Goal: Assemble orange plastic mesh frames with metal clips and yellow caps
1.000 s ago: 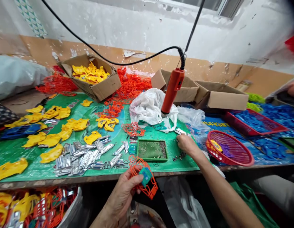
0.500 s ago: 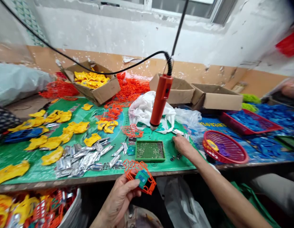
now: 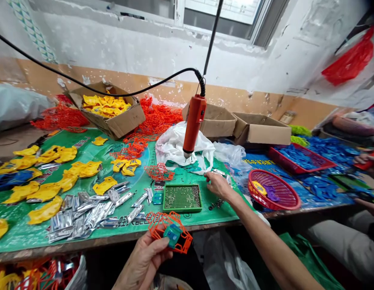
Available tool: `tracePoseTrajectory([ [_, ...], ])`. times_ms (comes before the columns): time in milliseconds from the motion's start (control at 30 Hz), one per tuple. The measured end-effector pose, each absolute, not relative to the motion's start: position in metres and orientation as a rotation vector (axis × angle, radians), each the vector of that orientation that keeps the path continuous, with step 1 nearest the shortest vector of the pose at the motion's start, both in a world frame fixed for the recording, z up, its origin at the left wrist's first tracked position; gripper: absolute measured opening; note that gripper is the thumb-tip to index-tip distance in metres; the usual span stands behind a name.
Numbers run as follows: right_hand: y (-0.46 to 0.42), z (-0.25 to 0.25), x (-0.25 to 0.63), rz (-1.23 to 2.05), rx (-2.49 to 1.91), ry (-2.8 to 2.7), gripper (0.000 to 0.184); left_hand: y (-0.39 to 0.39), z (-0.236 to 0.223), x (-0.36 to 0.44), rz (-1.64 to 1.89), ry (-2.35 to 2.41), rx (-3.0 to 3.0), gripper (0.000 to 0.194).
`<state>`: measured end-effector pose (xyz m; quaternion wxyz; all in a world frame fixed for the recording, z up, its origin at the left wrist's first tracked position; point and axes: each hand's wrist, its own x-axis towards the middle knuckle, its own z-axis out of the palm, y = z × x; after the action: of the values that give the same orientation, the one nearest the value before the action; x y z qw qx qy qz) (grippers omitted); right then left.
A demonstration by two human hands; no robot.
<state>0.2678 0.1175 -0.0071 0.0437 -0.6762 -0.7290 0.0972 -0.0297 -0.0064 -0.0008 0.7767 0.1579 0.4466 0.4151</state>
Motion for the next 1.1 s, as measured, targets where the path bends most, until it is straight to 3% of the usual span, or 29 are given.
tracePoseTrajectory([
  [733,0.119,-0.003,0.297,0.585,-2.164,-2.160,0.028,0.000,0.003,-0.020,0.947,0.964,0.283,0.022],
  [900,0.098,0.007,0.279,0.570,-2.072,-1.982,0.007,0.001,-0.001,-0.026,0.920,0.877,0.342,0.021],
  [1033,0.068,0.022,0.247,0.833,-1.818,-1.861,0.012,0.001,-0.006,-0.028,0.937,0.828,0.391,0.017],
  [1100,0.053,0.030,0.222,1.207,-1.516,-1.651,0.018,0.002,-0.007,-0.028,0.954,0.817,0.404,0.018],
])
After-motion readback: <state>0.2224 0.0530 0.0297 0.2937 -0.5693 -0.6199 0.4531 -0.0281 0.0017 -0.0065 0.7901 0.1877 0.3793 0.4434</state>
